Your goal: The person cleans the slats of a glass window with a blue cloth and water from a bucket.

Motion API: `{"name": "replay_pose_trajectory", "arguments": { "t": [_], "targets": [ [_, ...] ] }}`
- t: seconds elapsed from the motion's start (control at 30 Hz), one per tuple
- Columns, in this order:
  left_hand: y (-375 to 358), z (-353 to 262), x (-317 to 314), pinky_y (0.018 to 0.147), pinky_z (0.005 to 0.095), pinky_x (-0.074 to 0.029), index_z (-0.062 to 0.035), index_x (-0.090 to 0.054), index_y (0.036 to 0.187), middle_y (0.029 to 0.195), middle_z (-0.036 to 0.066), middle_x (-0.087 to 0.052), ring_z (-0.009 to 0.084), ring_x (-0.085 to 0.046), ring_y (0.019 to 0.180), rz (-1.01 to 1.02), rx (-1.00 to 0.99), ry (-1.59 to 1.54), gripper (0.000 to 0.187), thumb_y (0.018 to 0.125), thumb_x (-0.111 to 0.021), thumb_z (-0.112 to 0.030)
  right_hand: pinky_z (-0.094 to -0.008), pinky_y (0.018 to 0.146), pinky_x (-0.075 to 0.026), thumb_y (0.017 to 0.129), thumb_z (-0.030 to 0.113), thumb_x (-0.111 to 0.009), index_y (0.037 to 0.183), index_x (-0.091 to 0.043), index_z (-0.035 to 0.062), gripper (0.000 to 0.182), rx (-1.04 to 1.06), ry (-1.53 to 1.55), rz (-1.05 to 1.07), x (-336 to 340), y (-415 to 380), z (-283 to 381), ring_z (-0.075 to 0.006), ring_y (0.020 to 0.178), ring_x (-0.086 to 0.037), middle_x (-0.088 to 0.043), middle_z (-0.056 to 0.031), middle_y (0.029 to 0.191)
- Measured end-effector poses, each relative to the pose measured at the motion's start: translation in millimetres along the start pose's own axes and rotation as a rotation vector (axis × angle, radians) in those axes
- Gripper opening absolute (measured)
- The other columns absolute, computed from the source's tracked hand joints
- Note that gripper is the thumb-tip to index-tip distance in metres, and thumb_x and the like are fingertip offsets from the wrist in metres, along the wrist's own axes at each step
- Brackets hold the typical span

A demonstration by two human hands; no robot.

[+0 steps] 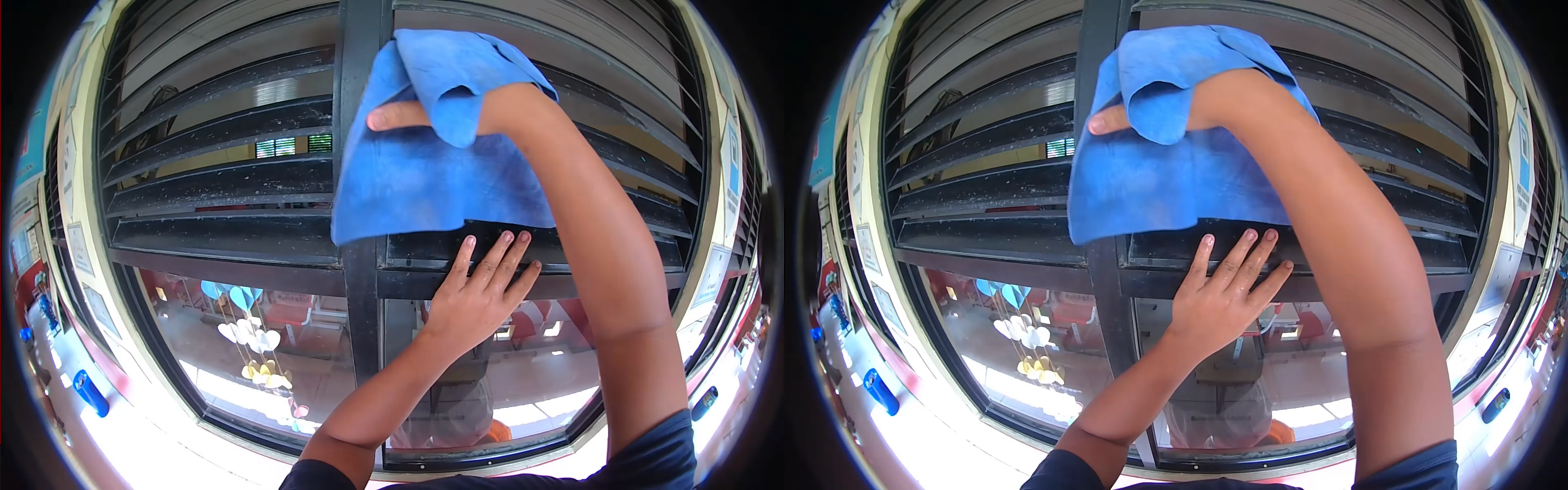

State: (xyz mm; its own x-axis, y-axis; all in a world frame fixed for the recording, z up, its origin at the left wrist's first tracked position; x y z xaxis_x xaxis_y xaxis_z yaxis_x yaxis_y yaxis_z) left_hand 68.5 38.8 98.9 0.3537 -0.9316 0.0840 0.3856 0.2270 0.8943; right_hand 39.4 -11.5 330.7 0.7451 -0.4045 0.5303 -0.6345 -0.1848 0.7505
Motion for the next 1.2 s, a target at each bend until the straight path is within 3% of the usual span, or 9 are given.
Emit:
{"name": "replay_pose_trajectory", "arguments": {
  "t": [0.07,0.23,0.43,0.53,0.6,0.63,0.7,0.9,1.2],
  "targets": [
    [0,1,1,0.115,0.0551,-0.030,-0.0277,-0.061,0.127,0.152,0.005,-0.048,0.0199,-0.046,0.139,0.008,-0.003,-0.013,0.043,0.086,-0.062,-0.039,-0.0447,0.089,-0.050,0.070,0.073,-0.072,0.106,-0.065,0.0071,0.075,0.025,-0.061,-0.060,11,-11,7,-0.0372,0.098,-0.064,-0.067,-0.0174,0.103],
    [-3,0,-1,0.116,0.0554,-0.028,-0.0276,-0.060,0.129,0.153,0.005,-0.046,0.0208,-0.046,0.139,0.013,-0.007,0.014,0.048,0.084,-0.062,-0.044,-0.0457,0.097,-0.046,0.062,0.074,-0.077,0.116,-0.060,0.0018,0.091,0.350,-0.278,-0.690,13,-9,22,-0.0407,0.108,-0.058,-0.063,-0.0221,0.112],
    [-4,0,1,0.116,0.0541,-0.028,-0.0273,-0.059,0.130,0.150,0.006,-0.049,0.0205,-0.047,0.138,-0.020,0.009,0.015,0.047,0.086,-0.065,-0.041,-0.0452,0.101,-0.043,0.063,0.074,-0.076,0.116,-0.063,0.0021,0.090,0.344,-0.291,-0.437,-27,16,4,-0.0403,0.112,-0.057,-0.063,-0.0228,0.116],
    [-9,-1,-8,0.116,0.0535,-0.029,-0.0272,-0.060,0.130,0.148,0.005,-0.052,0.0201,-0.048,0.137,0.037,0.036,-0.019,0.043,0.088,-0.065,-0.038,-0.0429,0.106,-0.040,0.065,0.071,-0.077,0.112,-0.071,0.0070,0.079,0.431,-0.118,-0.398,-42,-2,2,-0.0359,0.119,-0.055,-0.064,-0.0202,0.123],
    [-7,0,-9,0.116,0.0530,-0.029,-0.0272,-0.058,0.131,0.148,0.004,-0.052,0.0202,-0.048,0.137,0.038,0.035,-0.023,0.045,0.088,-0.065,-0.038,-0.0420,0.108,-0.038,0.065,0.070,-0.077,0.112,-0.073,0.0102,0.076,0.297,-0.083,-0.338,-20,-12,17,-0.0329,0.122,-0.054,-0.064,-0.0178,0.126],
    [-7,-1,-9,0.115,0.0528,-0.030,-0.0273,-0.058,0.131,0.148,0.004,-0.052,0.0202,-0.048,0.137,0.044,0.034,-0.026,0.045,0.088,-0.065,-0.038,-0.0422,0.109,-0.037,0.065,0.070,-0.077,0.117,-0.071,0.0102,0.080,0.276,-0.028,-0.188,-21,1,17,-0.0331,0.125,-0.053,-0.062,-0.0172,0.129],
    [-4,1,-2,0.116,0.0528,-0.029,-0.0275,-0.056,0.133,0.149,0.004,-0.051,0.0202,-0.047,0.137,-0.007,0.013,0.027,0.046,0.089,-0.064,-0.037,-0.0424,0.110,-0.036,0.065,0.071,-0.077,0.120,-0.069,0.0103,0.082,0.209,0.026,-0.090,-14,29,10,-0.0334,0.126,-0.051,-0.061,-0.0170,0.131],
    [-1,0,-2,0.119,0.0541,-0.023,-0.0276,-0.055,0.133,0.151,0.004,-0.049,0.0206,-0.043,0.141,-0.035,-0.005,0.054,0.044,0.091,-0.060,-0.038,-0.0430,0.111,-0.034,0.065,0.072,-0.075,0.129,-0.063,0.0105,0.089,0.055,0.003,-0.111,-15,71,-18,-0.0342,0.130,-0.048,-0.057,-0.0165,0.136],
    [-3,-2,5,0.119,0.0533,-0.023,-0.0278,-0.065,0.123,0.127,0.003,-0.063,0.0208,-0.053,0.130,-0.100,-0.006,0.047,0.042,0.083,-0.067,-0.039,-0.0428,0.111,-0.035,0.073,0.065,-0.072,0.132,-0.060,0.0094,0.082,0.156,-0.138,-0.221,-46,-32,16,-0.0347,0.130,-0.049,-0.056,-0.0176,0.138]
  ]
}}
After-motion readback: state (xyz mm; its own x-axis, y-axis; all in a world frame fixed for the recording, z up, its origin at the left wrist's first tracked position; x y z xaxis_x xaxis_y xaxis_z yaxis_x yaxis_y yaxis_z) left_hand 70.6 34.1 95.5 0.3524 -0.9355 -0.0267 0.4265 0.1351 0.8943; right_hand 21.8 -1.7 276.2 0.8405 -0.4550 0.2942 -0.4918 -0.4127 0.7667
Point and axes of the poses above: each hand's wrist, its own y-axis towards the middle knuckle, its own x-axis out of the back of the hand, z = x × y, the point moved 9 cm from there along y, towards the middle knuckle
